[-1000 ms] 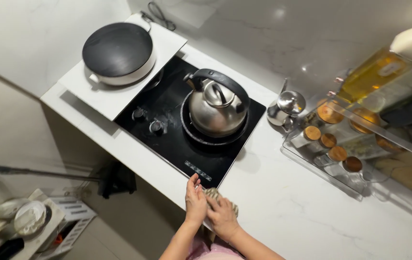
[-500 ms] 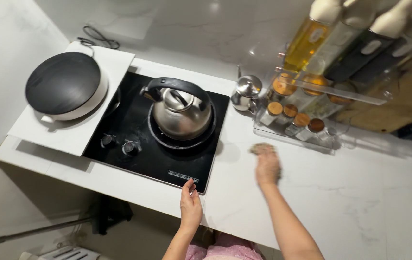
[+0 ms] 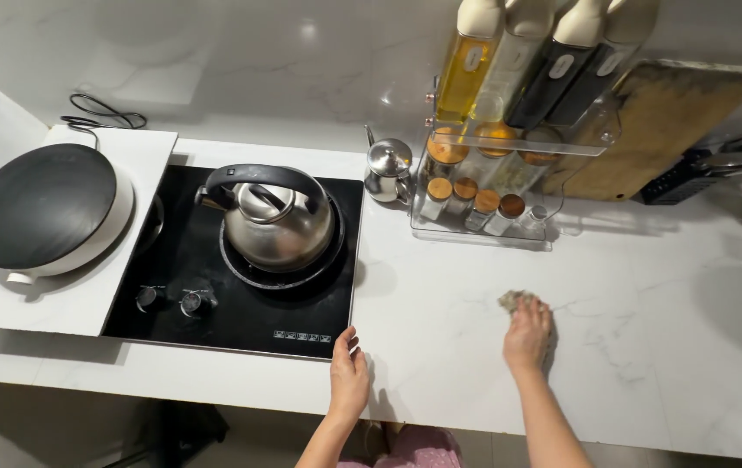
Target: The person wipes the stovetop and surrounding countertop with a cloth, moving the kettle aside to reach the surface. They then carry a cloth to the sink, wet a glass lid and a pan, and scrub both with a sponge under running water, rinsing them in the sink.
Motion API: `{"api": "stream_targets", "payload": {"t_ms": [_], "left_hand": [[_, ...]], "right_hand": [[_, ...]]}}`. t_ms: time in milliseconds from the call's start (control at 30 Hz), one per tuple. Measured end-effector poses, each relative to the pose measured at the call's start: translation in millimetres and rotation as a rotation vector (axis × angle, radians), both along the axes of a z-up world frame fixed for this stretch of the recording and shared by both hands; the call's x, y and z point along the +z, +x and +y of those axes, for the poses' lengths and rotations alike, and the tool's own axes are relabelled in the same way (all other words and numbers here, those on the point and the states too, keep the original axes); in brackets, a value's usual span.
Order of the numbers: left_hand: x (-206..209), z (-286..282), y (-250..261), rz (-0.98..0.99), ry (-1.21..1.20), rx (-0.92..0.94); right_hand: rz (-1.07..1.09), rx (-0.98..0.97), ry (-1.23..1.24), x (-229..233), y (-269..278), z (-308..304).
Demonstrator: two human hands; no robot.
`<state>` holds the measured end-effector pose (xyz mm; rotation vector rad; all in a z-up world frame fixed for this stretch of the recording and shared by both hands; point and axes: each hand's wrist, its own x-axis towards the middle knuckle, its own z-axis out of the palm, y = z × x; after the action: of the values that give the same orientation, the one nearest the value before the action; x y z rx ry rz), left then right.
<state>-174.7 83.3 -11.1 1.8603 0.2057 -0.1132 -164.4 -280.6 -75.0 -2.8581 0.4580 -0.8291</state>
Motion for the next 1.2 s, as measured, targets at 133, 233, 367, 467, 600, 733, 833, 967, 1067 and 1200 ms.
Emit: {"api": "stream_targets", "payload": {"t_ms": [133, 233, 367, 467, 600, 733, 833, 967, 1067, 1200], "left_hand": [[-10, -5, -20, 0.051, -0.015, 0.011], [-7, -11, -18, 0.063, 0.015, -0.019], [1, -30, -15, -0.007, -0.101, -0.05], [8, -57, -6, 0.052, 0.08, -0.057], [8, -110, -16, 0.051, 0.039, -0.159], [5, -188, -36, 0.014, 0.043, -0.286], [-3, -253, -66, 0.001, 0.038, -0.382], [-12, -335, -107, 0.025, 0.074, -0.498], [-18, -390, -133, 0.011, 0.057, -0.587], [-23, -447, -161, -0.011, 0.128, -0.709]], "right_hand": [[-0.087, 0.227, 0.331, 18, 41, 43], [-0.115, 0.61, 0.378, 33, 40, 141], [0.225, 0.647, 0.38, 35, -15, 224], [0.444, 0.821, 0.143, 27, -46, 212], [0.433, 0.657, 0.093, 11, -79, 142], [0.356, 0.475, 0.103, 5, -110, 42], [0.198, 0.301, -0.091, -1, -133, -38], [0.266, 0.113, -0.148, -5, -166, -129], [0.362, 0.017, 0.072, -1, -190, -189], [0.388, -0.053, 0.258, 14, -208, -248]]}}
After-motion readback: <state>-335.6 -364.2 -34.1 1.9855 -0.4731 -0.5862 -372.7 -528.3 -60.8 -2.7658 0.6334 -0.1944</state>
